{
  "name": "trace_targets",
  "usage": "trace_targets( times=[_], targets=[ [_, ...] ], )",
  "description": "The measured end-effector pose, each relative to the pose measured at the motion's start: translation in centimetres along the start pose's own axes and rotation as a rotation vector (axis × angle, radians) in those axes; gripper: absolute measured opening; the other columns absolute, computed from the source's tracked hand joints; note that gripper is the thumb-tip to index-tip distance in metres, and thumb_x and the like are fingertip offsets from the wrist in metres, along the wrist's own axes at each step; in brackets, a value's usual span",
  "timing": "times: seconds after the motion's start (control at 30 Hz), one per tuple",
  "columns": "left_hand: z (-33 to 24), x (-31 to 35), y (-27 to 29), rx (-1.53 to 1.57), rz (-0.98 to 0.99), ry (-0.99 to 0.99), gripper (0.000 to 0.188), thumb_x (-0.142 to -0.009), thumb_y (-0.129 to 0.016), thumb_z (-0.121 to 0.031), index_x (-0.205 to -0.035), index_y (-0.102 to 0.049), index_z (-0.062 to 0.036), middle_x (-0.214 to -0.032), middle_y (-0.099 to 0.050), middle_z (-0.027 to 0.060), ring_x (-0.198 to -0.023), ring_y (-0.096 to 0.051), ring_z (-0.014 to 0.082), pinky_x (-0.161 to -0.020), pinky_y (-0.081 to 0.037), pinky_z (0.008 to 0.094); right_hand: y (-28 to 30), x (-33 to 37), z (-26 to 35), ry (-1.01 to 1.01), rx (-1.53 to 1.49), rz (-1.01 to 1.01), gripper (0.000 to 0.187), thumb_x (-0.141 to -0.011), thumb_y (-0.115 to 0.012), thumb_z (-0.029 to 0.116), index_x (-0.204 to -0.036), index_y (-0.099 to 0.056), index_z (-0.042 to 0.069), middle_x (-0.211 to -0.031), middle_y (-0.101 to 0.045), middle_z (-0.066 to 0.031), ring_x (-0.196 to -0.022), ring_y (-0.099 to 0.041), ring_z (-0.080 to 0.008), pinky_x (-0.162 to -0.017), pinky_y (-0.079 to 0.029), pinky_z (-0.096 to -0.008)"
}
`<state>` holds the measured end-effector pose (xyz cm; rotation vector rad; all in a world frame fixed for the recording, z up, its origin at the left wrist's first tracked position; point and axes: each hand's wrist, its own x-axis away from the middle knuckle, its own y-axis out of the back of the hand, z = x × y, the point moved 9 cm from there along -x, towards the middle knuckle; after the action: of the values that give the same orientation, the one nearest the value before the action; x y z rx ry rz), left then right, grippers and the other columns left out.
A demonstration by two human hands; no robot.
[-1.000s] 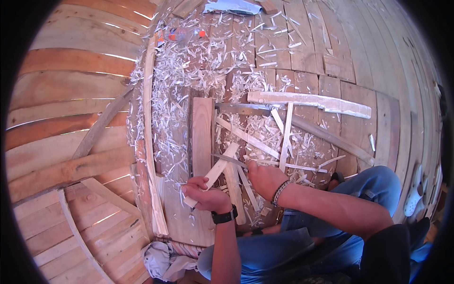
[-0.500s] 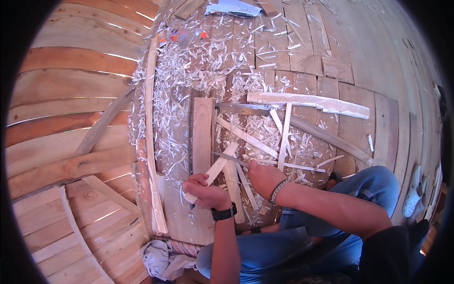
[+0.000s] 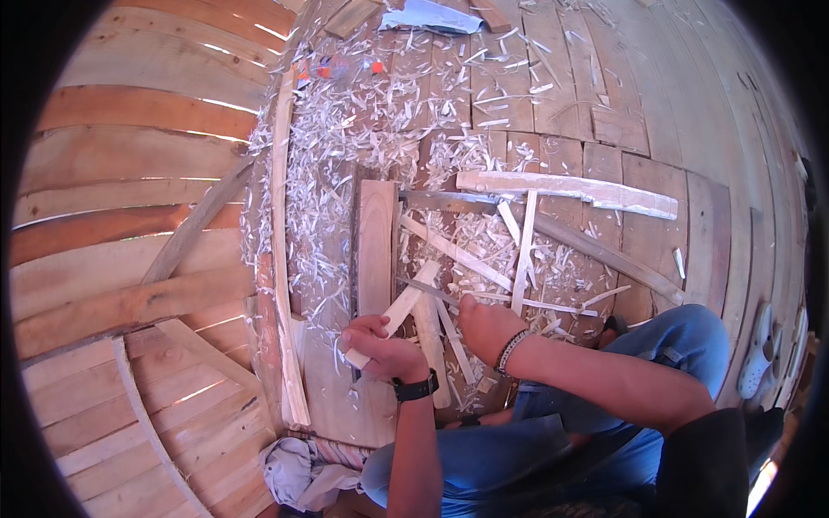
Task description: The person shaves a piece of wood using a curved knife while sitting on a wooden floor covered in shavings.
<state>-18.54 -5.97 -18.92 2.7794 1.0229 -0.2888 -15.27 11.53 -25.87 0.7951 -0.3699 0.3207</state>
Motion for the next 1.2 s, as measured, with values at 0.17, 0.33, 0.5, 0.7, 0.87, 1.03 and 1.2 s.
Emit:
trace_targets(
  times=[0.17,0.33,0.5,0.7,0.87,1.03,1.2],
  targets=[
    [-0.6,0.2,-0.5,0.015,0.047,-0.014,0.046,-0.102,-0.033,-0.036,-0.065,-0.033,-0.009,-0.062,-0.035,0.0015,-0.062,-0.04,0.0165,-0.065,-0.034,0.0316,-0.1,0.9,0.6,-0.015,-0.05,0.02,0.018,-0.093,-0.046,0.014,-0.095,-0.047,-0.004,-0.073,-0.066,-0.0244,-0.067,-0.068,-0.0397,-0.058,-0.055,-0.0472],
    [-0.7,0.5,-0.9,-0.015,0.057,-0.009,0.046,-0.102,-0.033,-0.037,-0.065,-0.034,-0.0084,-0.062,-0.037,0.0012,-0.062,-0.04,0.0152,-0.064,-0.034,0.0306,0.5,0.8,0.7,0.027,0.069,0.034,0.014,-0.09,-0.046,0.008,-0.092,-0.05,-0.005,-0.075,-0.065,-0.0237,-0.071,-0.07,-0.0367,-0.058,-0.057,-0.042],
    [-0.1,0.1,-0.4,-0.037,0.07,-0.003,0.046,-0.102,-0.033,-0.036,-0.065,-0.035,-0.008,-0.061,-0.038,0.0013,-0.062,-0.041,0.0152,-0.064,-0.035,0.0309,0.7,0.6,1.1,0.007,0.068,0.079,0.015,-0.09,-0.046,0.008,-0.093,-0.05,-0.006,-0.078,-0.065,-0.0258,-0.073,-0.069,-0.039,-0.059,-0.057,-0.0443],
    [-0.1,-0.2,-0.3,0.058,0.042,0.0,0.045,-0.102,-0.034,-0.035,-0.066,-0.035,-0.0084,-0.061,-0.038,0.0018,-0.061,-0.041,0.0153,-0.064,-0.037,0.0309,0.5,1.3,1.0,-0.062,0.034,0.135,0.016,-0.089,-0.049,0.009,-0.092,-0.049,-0.006,-0.077,-0.066,-0.0261,-0.074,-0.069,-0.0412,-0.061,-0.057,-0.0454],
    [-1.2,0.4,-1.1,0.042,0.085,-0.016,0.045,-0.103,-0.034,-0.034,-0.067,-0.036,-0.0082,-0.062,-0.04,0.0024,-0.06,-0.04,0.0145,-0.063,-0.035,0.0301,0.4,0.2,1.1,0.008,0.067,0.084,0.017,-0.091,-0.047,0.011,-0.094,-0.049,-0.006,-0.078,-0.066,-0.0269,-0.074,-0.069,-0.0407,-0.062,-0.057,-0.0459],
    [-1.3,0.7,-1.4,0.04,0.065,-0.015,0.045,-0.103,-0.034,-0.035,-0.066,-0.036,-0.008,-0.062,-0.04,0.0027,-0.06,-0.039,0.0138,-0.062,-0.034,0.0299,0.9,0.8,1.4,-0.011,0.072,0.093,0.015,-0.089,-0.048,0.008,-0.093,-0.05,-0.006,-0.076,-0.066,-0.0254,-0.072,-0.069,-0.0395,-0.06,-0.057,-0.0452],
    [-0.5,0.1,-0.7,0.055,0.057,0.003,0.046,-0.103,-0.033,-0.035,-0.066,-0.036,-0.0077,-0.061,-0.039,0.0022,-0.06,-0.041,0.0145,-0.063,-0.035,0.03,0.6,1.1,0.9,-0.053,0.077,0.096,0.015,-0.088,-0.05,0.008,-0.091,-0.052,-0.006,-0.074,-0.065,-0.0233,-0.07,-0.069,-0.0382,-0.06,-0.057,-0.0444]
  ],
)
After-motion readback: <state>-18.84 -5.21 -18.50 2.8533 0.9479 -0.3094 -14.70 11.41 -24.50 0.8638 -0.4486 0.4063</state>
